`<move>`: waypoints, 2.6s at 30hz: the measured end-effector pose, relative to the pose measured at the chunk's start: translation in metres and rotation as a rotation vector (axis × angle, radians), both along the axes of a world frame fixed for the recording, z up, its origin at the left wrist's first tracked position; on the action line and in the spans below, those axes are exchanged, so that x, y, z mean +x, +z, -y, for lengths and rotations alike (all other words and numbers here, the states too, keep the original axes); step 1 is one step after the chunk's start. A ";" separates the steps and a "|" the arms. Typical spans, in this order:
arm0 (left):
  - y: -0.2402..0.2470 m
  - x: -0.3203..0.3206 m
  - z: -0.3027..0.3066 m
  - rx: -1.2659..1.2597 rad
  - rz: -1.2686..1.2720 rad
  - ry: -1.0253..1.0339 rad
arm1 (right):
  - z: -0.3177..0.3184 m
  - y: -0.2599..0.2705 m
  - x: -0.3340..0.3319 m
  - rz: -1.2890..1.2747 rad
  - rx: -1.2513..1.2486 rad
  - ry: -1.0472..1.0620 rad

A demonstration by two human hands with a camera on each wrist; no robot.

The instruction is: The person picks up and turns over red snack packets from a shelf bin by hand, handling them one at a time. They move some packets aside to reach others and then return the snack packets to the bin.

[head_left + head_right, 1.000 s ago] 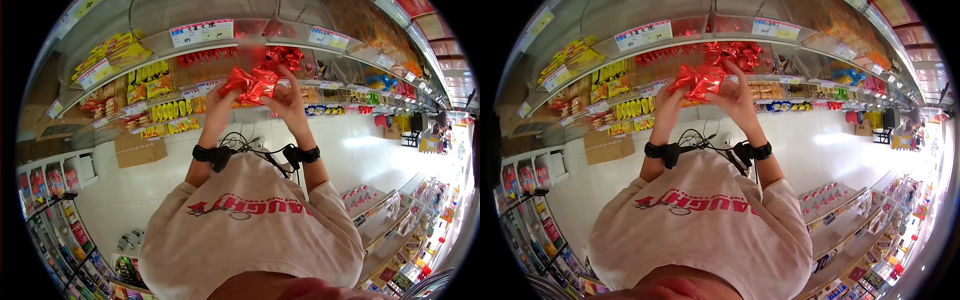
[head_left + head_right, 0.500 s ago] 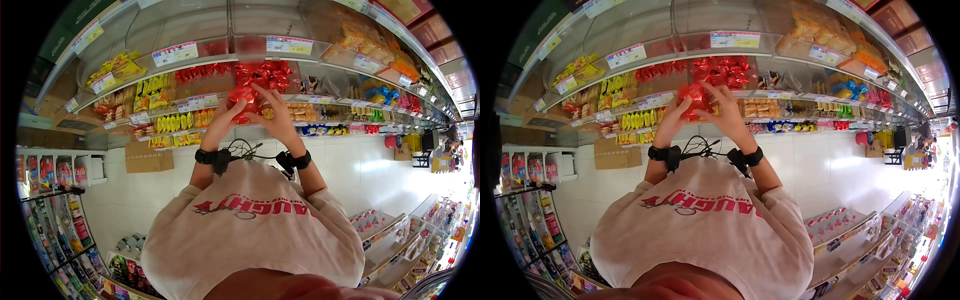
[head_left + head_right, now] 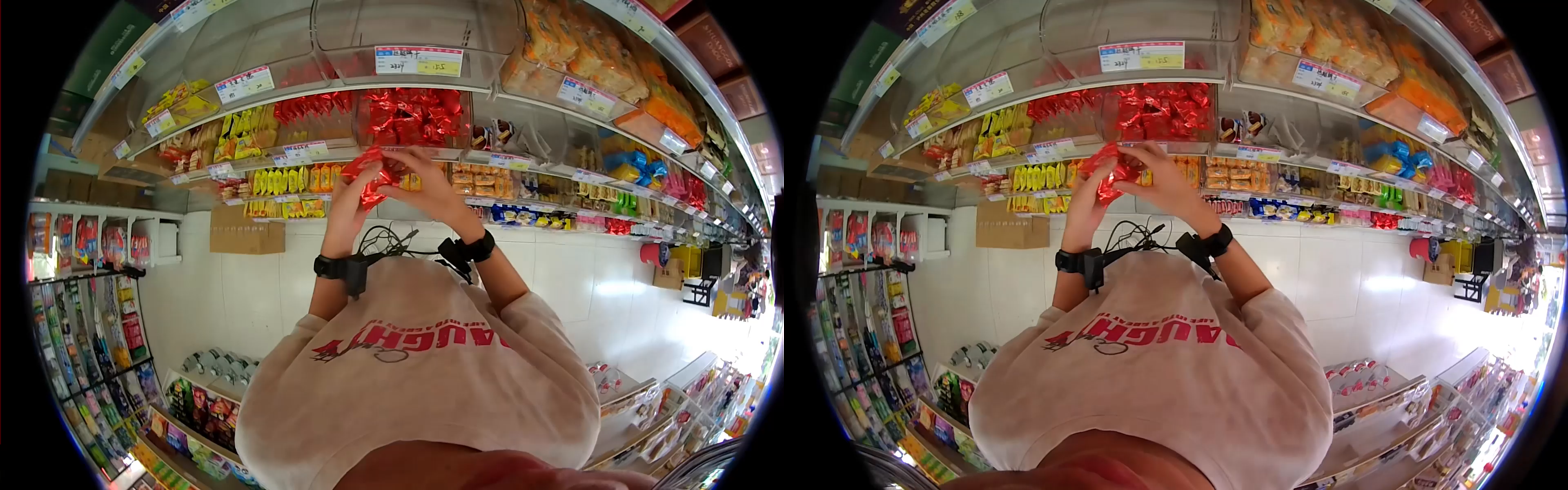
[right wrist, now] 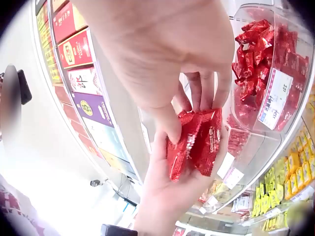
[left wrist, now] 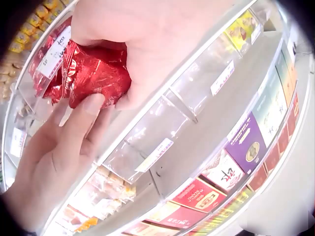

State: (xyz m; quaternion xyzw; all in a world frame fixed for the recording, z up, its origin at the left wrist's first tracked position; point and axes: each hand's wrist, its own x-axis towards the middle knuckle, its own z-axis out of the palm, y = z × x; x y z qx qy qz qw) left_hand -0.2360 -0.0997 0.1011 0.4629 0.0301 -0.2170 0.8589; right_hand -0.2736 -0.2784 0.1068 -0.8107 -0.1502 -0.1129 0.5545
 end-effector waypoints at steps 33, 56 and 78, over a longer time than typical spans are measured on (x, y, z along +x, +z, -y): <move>-0.021 0.090 -0.120 -0.126 -0.018 -0.085 | 0.035 -0.107 0.120 -0.308 -0.405 -0.533; -0.022 0.096 -0.092 -0.112 0.052 -0.142 | -0.091 0.044 0.060 0.001 0.099 -0.420; 0.015 0.006 0.005 -0.071 0.172 0.210 | -0.069 -0.008 0.016 0.166 0.005 -0.260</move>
